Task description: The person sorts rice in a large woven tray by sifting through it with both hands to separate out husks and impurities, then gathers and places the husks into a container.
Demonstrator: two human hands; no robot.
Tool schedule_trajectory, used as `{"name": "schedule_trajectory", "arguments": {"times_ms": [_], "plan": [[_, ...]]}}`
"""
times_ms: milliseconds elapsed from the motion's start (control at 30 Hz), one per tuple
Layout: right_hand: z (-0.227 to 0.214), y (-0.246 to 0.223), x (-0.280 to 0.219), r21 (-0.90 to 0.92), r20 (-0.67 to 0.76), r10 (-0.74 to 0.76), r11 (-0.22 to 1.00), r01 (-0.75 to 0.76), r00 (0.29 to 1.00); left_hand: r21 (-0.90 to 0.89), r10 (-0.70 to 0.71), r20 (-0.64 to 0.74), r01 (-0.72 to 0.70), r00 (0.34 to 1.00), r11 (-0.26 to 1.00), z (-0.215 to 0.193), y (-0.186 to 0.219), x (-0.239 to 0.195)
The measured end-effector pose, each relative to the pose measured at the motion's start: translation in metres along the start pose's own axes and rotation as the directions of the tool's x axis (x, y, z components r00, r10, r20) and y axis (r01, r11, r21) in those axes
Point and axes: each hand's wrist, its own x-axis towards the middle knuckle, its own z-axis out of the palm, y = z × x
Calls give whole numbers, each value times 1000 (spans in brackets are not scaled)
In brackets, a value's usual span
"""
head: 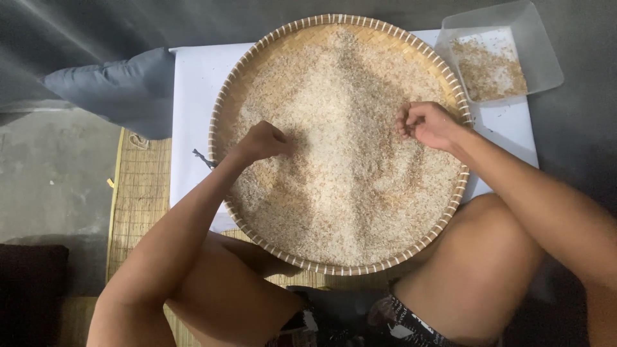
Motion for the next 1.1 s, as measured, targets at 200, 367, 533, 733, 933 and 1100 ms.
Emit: {"name": "schedule_trajectory", "arguments": {"times_ms": [200,367,533,733,933,1100], "plan": [[30,-23,-42,-300,4,-74,951,71,997,263,168,3,-162,986,951,33,-24,26],[55,-52,-81,-833,-86,-113,554,-9,990,30,157,6,-157,988,987,28,0,8],[35,-31,-66,-914,-129,-79,397,-88,988,-693,-148,103,178,984,698,22,5,18],[22,-5,-42,-926,-40,-43,376,-21,998,-803,-64,145,155,987,576,13,6,20],[59,-16,-61,-945,4,26,326,-4,1000,-726,-79,111,135,991,674,12,9,8],[59,-8,-52,-852,14,-28,522,26,1000,-703,-54,104,112,993,702,8,19,-2]]}}
